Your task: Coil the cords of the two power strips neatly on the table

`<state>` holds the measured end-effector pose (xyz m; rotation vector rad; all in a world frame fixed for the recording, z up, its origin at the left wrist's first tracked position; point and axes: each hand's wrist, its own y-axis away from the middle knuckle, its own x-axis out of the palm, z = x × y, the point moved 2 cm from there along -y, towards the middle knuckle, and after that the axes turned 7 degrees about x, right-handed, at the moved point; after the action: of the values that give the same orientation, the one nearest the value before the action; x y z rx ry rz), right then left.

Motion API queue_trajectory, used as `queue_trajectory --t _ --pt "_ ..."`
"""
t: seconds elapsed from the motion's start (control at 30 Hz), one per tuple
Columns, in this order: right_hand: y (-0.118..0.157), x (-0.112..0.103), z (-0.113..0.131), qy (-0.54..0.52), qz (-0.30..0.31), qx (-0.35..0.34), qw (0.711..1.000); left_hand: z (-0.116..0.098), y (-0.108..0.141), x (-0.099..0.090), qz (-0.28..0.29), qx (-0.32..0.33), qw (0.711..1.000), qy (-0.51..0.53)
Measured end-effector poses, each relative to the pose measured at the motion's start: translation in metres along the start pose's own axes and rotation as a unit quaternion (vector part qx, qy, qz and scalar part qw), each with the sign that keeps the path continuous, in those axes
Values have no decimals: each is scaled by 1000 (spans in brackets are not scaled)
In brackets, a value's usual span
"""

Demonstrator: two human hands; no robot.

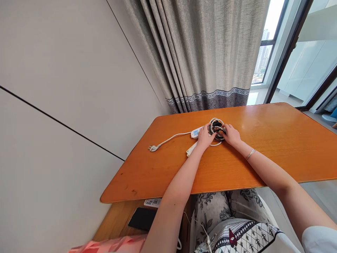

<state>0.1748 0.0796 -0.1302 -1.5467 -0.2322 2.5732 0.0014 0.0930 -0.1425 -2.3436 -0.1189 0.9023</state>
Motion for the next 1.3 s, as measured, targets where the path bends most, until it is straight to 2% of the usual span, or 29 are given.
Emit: queue_trajectory --t 0.2,0.33,0.43,0.57,0.7,0.83,0.9,1.03,1.17,1.3 --pt "5 -4 5 42 -13 -21 999 5 -3 -1 -55 -37 997 41" --pt "4 -2 4 33 -32 -40 998 1 -4 -4 -50 -31 998 0" --pt "1 2 0 -19 -47 -23 998 -2 -4 -6 -45 -43 998 -16" --pt "-5 7 -8 -120 -53 16 991 -1 -4 -9 -73 -62 995 0" --pt "-11 12 -14 -184 -38 5 982 2 -3 -7 -100 -79 990 53" --pt "-13 20 -17 -257 10 -29 966 5 -3 -4 -113 -99 982 115" --pt "-14 25 -18 -314 33 -38 948 6 -4 -3 -118 -103 976 149" --pt "-16 33 -14 -461 123 -27 879 8 -5 -4 -116 -96 967 205" --pt "-16 36 -12 -519 182 -19 835 6 -3 -3 -111 -91 970 197" --pt "-13 35 -12 -621 225 39 750 1 -1 -3 -106 -76 975 181"
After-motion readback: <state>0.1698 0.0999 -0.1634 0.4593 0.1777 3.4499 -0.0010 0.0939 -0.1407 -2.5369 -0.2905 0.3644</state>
